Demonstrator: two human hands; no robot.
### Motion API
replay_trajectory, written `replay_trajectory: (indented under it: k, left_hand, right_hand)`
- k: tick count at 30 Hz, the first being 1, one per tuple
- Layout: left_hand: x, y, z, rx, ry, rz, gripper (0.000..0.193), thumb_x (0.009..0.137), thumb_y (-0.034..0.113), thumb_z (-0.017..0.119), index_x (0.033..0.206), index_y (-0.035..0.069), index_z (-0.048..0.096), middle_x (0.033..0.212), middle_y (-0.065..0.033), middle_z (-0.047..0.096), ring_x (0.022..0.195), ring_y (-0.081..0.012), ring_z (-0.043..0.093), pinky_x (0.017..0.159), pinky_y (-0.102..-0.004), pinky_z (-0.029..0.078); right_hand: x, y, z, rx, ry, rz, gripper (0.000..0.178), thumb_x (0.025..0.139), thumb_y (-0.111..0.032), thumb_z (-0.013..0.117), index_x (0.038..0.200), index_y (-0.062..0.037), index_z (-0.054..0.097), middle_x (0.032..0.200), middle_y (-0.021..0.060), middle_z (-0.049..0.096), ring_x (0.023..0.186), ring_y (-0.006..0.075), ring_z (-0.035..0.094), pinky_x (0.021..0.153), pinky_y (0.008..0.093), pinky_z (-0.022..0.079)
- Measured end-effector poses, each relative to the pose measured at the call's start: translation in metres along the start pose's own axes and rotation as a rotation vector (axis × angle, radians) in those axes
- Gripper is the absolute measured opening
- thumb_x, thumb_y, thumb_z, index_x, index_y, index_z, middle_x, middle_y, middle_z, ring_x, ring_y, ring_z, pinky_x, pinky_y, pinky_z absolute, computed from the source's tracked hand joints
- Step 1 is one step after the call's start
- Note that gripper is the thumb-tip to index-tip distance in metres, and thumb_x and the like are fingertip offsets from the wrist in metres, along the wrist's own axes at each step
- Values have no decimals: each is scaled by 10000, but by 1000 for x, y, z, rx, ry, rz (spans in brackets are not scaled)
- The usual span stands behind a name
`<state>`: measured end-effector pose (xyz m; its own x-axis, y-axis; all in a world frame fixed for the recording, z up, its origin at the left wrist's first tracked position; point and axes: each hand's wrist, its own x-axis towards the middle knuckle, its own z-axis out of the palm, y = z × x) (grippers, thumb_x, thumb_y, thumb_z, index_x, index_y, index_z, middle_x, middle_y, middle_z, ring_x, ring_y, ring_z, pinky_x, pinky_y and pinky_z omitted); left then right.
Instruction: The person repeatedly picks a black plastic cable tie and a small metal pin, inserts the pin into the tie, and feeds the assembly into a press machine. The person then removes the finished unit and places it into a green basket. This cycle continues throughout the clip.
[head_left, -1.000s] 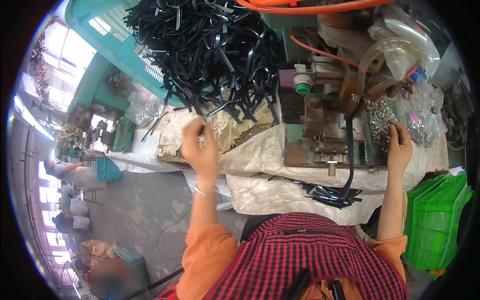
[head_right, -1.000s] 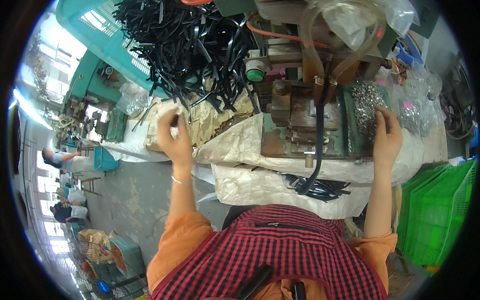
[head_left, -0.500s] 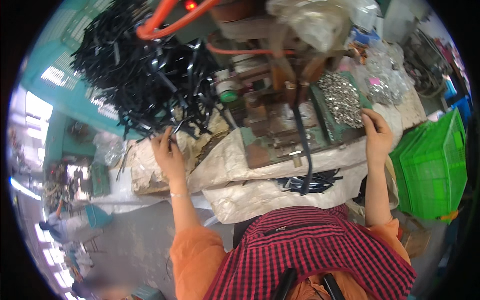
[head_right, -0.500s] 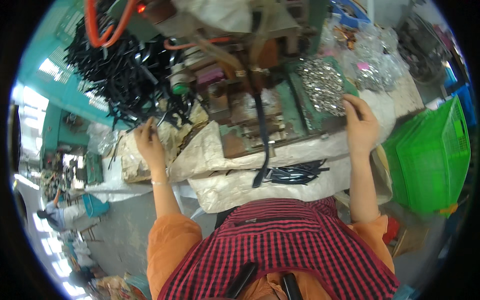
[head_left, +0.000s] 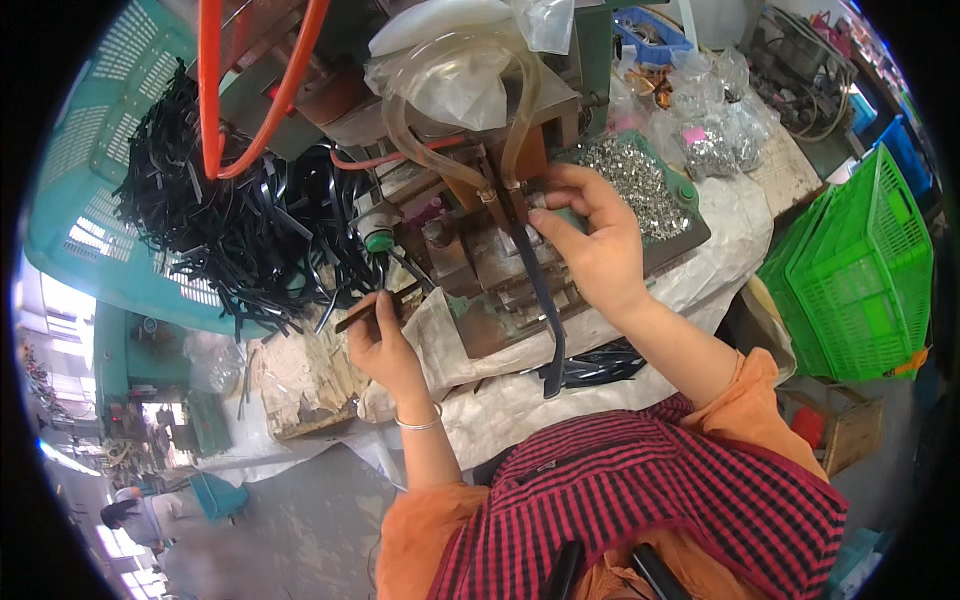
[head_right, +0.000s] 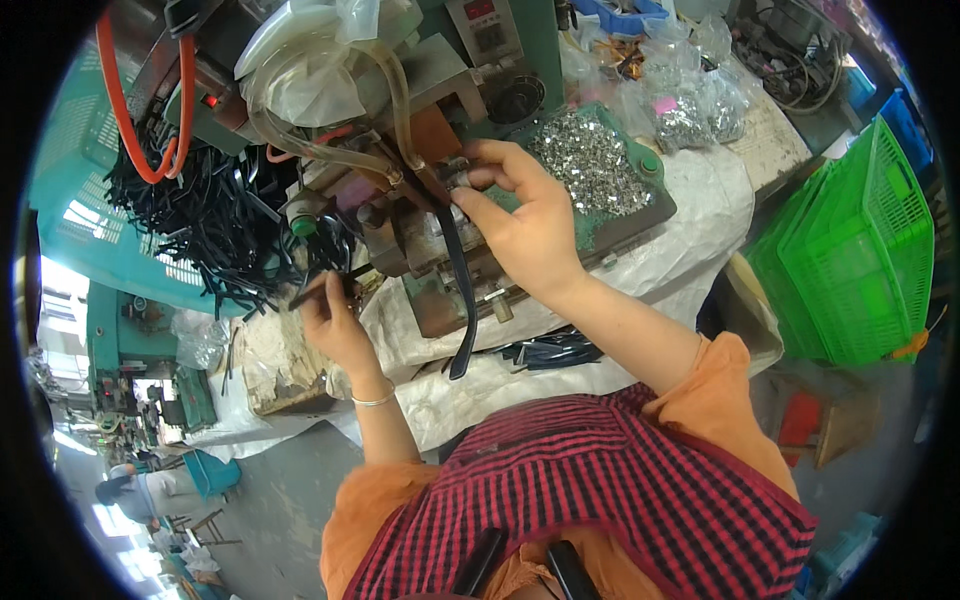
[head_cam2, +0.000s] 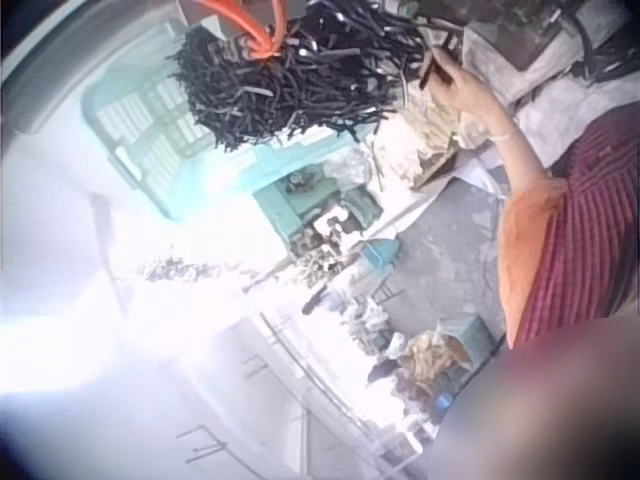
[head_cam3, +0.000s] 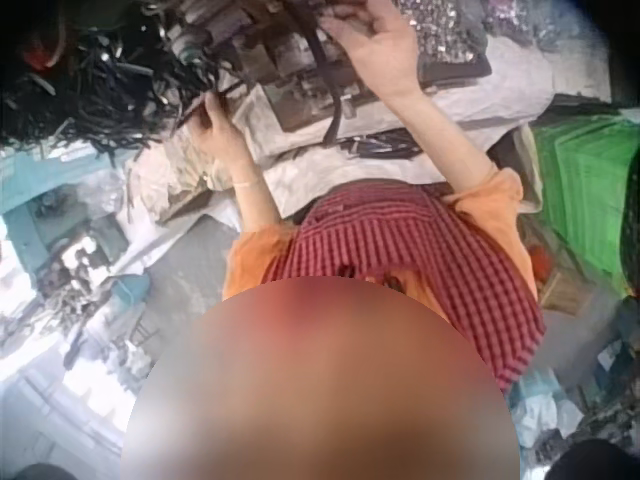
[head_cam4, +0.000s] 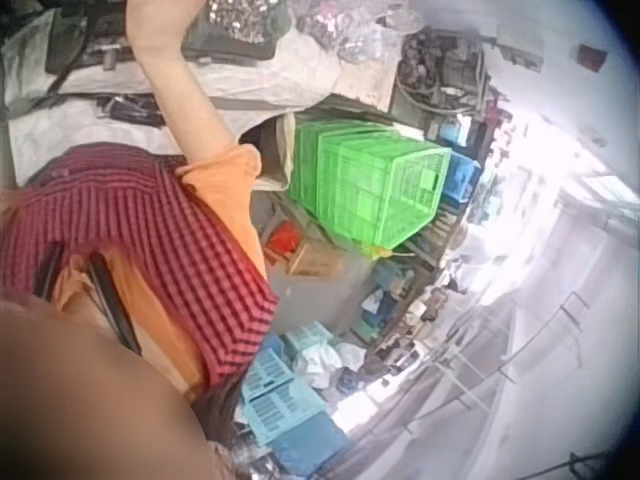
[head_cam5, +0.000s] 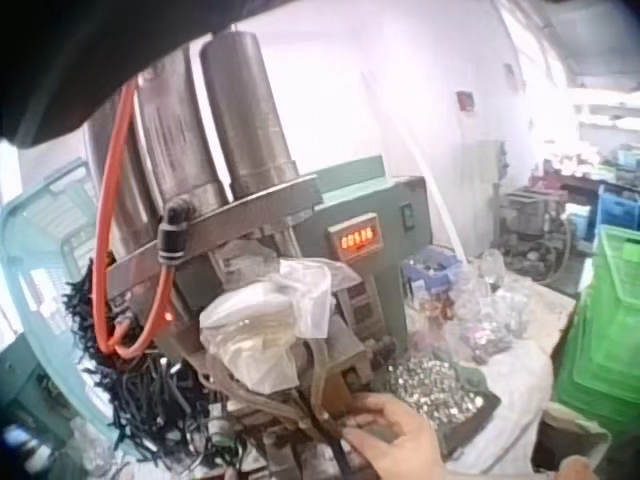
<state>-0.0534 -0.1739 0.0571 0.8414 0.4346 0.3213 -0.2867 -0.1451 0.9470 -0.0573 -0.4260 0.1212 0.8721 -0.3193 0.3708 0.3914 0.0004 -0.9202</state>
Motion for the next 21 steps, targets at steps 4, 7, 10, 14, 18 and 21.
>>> replay_trajectory:
  k: [4,7,10,14,18,21]
  left_hand:
    - [-1,72,24,-74,-35,396,78,963,-68,625,1035,-75,653,1002,-152,681,777,-173,668,672,-264,580]
    - [-8,101,35,-18,-126,826,154,876,-28,742,1008,-32,664,937,-164,708,751,-244,695,643,-302,567]
    - [-20,119,36,230,-373,1099,279,787,82,858,1019,42,709,954,-141,746,695,-218,687,562,-289,461]
    - [-26,114,60,269,-592,1175,264,736,93,851,969,39,740,1033,-129,737,604,-185,585,537,-297,456]
    - [-21,91,81,183,-509,1264,240,755,131,864,942,79,723,1012,-95,734,564,-130,570,477,-258,422]
    - [-23,86,84,188,-496,1276,249,759,143,870,947,92,715,1000,-83,735,535,-116,559,461,-252,409]
  right_hand:
    - [6,-2,6,160,-18,92,443,875,26,696,1301,40,576,1039,70,698,918,101,653,876,243,497]
    - [7,-22,13,207,-78,158,466,878,36,683,1326,43,552,1025,68,693,934,98,648,875,247,497]
    - [2,-44,8,250,-56,250,491,888,49,652,1362,41,526,1096,90,692,1042,133,647,907,270,503]
    - [-10,-61,-9,114,-262,66,482,908,-3,624,1384,10,550,1261,154,661,1234,241,616,1039,331,472]
    - [22,-9,-62,-789,-205,-228,302,839,-143,722,1129,-60,733,1361,225,601,1283,433,548,1109,463,430]
    - [21,34,-106,-1219,-91,-174,286,811,-181,770,1078,-79,753,1334,239,614,1344,420,495,1119,486,413]
